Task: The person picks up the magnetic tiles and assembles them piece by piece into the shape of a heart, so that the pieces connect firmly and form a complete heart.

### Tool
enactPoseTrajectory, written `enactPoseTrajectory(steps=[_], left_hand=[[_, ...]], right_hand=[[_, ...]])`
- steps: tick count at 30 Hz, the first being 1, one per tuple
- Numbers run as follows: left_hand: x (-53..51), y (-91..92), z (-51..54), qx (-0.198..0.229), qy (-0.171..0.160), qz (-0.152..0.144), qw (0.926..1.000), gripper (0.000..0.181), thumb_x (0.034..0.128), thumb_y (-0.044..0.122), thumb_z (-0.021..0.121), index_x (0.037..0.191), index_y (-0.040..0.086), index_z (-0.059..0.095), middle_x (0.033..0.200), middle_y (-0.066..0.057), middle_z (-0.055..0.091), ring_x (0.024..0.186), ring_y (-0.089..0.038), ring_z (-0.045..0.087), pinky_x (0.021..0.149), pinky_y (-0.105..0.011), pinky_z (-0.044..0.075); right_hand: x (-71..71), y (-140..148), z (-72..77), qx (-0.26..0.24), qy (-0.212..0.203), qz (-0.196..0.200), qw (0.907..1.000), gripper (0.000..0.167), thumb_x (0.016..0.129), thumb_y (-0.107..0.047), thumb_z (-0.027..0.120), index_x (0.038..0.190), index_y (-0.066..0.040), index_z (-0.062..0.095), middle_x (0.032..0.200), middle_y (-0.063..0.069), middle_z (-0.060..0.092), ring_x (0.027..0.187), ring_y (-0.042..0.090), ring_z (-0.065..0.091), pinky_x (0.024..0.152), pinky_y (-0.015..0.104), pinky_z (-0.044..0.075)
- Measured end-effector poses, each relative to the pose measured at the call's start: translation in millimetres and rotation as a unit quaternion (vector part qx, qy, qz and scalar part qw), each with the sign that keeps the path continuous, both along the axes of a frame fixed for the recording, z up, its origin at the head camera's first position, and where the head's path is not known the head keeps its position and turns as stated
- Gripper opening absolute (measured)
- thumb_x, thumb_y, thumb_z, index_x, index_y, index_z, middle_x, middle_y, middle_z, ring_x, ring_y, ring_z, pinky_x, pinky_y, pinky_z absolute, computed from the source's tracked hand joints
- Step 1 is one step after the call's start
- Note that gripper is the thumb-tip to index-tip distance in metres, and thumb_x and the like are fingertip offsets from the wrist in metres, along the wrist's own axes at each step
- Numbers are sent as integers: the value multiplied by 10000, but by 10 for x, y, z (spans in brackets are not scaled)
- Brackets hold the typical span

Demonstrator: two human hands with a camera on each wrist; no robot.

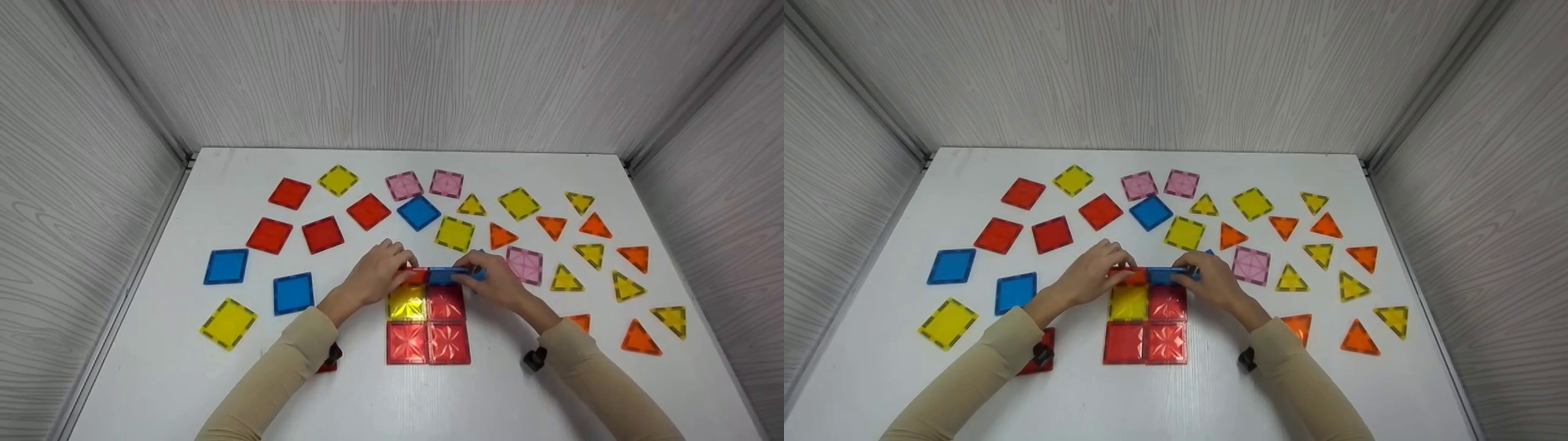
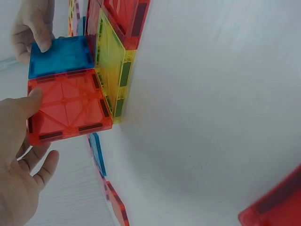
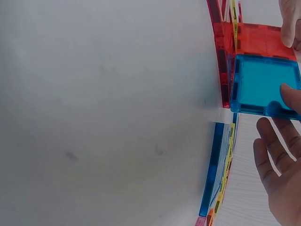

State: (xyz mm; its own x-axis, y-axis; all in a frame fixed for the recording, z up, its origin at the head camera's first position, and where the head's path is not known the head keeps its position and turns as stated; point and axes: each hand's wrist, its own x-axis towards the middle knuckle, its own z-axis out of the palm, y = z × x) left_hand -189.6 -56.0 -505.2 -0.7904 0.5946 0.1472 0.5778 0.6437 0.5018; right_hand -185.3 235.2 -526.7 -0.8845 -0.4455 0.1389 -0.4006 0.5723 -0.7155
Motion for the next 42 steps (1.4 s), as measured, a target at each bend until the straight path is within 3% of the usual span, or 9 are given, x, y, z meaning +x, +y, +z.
enactPoseTrajectory(steps=[7, 11, 17, 27, 34, 42], left_hand=[[-5, -31, -6, 74, 67, 17, 9999, 256, 1013, 286, 719, 1211, 126, 691, 1153, -100, 696, 1093, -250, 610, 982, -414, 575], [23, -154, 13, 64, 113, 196, 9997, 312, 1004, 319, 730, 1246, 128, 687, 1174, -97, 688, 1123, -246, 624, 997, -417, 579], [124, -550, 5, -317, 319, 758, 9961, 349, 985, 348, 750, 1276, 168, 680, 1193, -57, 694, 1140, -218, 631, 1005, -399, 587], [389, -1332, -131, -744, 117, 1496, 9859, 486, 947, 362, 791, 1357, 139, 659, 1285, -105, 657, 1217, -273, 601, 1037, -482, 570], [505, -1671, -273, -966, 81, 1571, 9828, 567, 942, 407, 785, 1417, 143, 623, 1398, -148, 614, 1308, -331, 573, 1069, -545, 554], [574, -1825, -395, -1192, -126, 1516, 9811, 668, 920, 481, 784, 1488, 194, 580, 1552, -160, 525, 1425, -380, 504, 1101, -607, 528]], right_hand=[[-3, 13, 2, 53, -50, 10, 10000, 182, 977, -282, 771, 1130, -185, 751, 1044, -9, 751, 930, 148, 635, 885, 306, 572], [-7, 23, -6, -3, 43, 75, 10000, 173, 972, -255, 777, 1121, -170, 754, 1037, -8, 753, 922, 146, 644, 874, 290, 576], [-11, 27, -29, -31, 205, 172, 9996, 181, 967, -243, 783, 1118, -149, 752, 1024, -2, 752, 897, 124, 634, 853, 283, 583], [-13, 24, -23, 15, 255, 193, 9995, 182, 969, -255, 781, 1116, -153, 749, 1021, -5, 750, 896, 126, 637, 859, 342, 598], [-2, 33, -7, 22, 170, 139, 9998, 187, 973, -267, 776, 1126, -164, 746, 1030, -12, 745, 912, 136, 639, 871, 340, 593], [-2, 36, -10, 72, 129, 155, 9998, 192, 974, -254, 775, 1138, -159, 745, 1045, 2, 752, 927, 153, 651, 876, 396, 607]])
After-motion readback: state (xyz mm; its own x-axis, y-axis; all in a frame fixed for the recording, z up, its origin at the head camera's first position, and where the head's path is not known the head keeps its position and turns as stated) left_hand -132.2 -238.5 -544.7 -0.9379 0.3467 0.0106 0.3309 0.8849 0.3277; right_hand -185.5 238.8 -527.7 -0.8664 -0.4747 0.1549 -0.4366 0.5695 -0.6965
